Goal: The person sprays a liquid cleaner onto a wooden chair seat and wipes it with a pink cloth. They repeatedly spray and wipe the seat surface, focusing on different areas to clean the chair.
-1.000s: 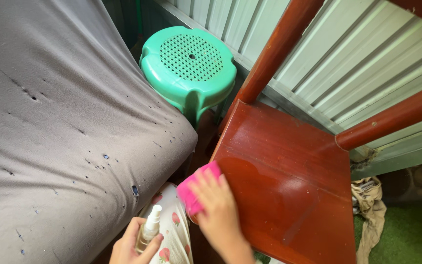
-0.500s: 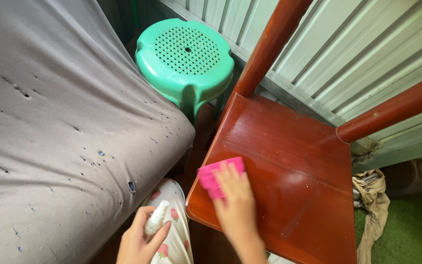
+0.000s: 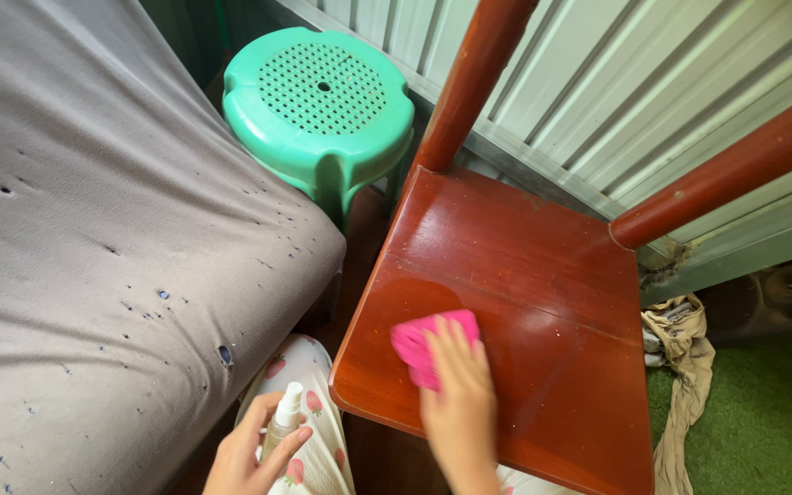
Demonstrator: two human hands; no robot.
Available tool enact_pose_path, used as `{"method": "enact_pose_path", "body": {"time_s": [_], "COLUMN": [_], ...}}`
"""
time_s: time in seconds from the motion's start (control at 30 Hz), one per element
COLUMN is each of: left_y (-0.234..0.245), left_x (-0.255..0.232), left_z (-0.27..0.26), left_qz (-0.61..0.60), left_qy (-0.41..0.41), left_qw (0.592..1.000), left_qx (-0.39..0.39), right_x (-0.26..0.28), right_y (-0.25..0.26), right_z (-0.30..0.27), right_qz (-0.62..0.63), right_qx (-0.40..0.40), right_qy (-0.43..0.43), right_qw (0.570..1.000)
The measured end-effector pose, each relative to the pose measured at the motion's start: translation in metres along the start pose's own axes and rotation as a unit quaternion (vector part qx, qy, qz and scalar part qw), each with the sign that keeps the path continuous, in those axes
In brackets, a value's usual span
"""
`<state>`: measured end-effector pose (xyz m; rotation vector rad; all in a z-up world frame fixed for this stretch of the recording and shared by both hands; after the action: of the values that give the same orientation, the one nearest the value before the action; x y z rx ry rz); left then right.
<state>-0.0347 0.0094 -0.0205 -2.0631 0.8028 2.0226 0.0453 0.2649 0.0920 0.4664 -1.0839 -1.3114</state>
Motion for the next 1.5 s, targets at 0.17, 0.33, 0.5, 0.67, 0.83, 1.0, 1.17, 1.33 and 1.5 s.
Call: {"method": "enact_pose_path", "body": {"time_s": [0.17,0.33,0.5,0.67,0.83,1.0,1.17,1.33,1.5], "left_y": [-0.015,0.003,0.011,0.005,0.017,0.017,-0.03,-0.017,0.001], "left_x": [0.015,0.035,0.041,0.039,0.047,0.029,-0.012,-0.027,-0.028], "left_z": [-0.003,0.003,-0.006,-0.008,-0.005,-0.003,-0.009,-0.004,-0.006], "left_qz": [-0.05,-0.032,0.011,0.096,0.104,0.092,-0.013,-0.071,-0.099], "left_qy": [0.041,0.114,0.138,0.148,0.217,0.167,0.116,0.065,0.048], "left_qw": [0.998,0.991,0.988,0.983,0.968,0.979,0.985,0.985,0.978], "left_qx": [-0.022,-0.057,-0.062,-0.051,-0.07,-0.067,-0.127,-0.141,-0.179], "right_x": [0.036,-0.001,0.005,0.055,0.032,-0.001,0.031,0.003,-0.073], "right_y": [-0.03,0.013,-0.006,-0.037,0.007,0.01,-0.023,0.019,0.057], "right_z": [-0.038,-0.055,0.02,0.013,-0.035,0.029,0.022,-0.059,-0.036], "right_qz": [0.035,0.054,0.067,0.107,0.116,0.071,0.088,0.036,-0.07], "right_qx": [0.043,0.039,0.059,0.094,0.14,0.087,0.088,0.095,0.038], "right_qy": [0.089,0.147,0.007,0.071,0.184,0.071,0.102,0.124,0.004], "right_qw": [0.995,0.987,0.996,0.987,0.966,0.991,0.987,0.987,0.997]}}
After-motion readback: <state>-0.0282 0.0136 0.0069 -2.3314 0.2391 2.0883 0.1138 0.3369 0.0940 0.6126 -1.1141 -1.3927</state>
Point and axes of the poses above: each hand's wrist, its own z-axis towards the middle knuckle, its own y-axis out of the back of the hand, x = y × z, the point moved 4 cm from there along z, towards the middle knuckle, and after that the axes turned 1 degree about y, right-handed, at the moved point
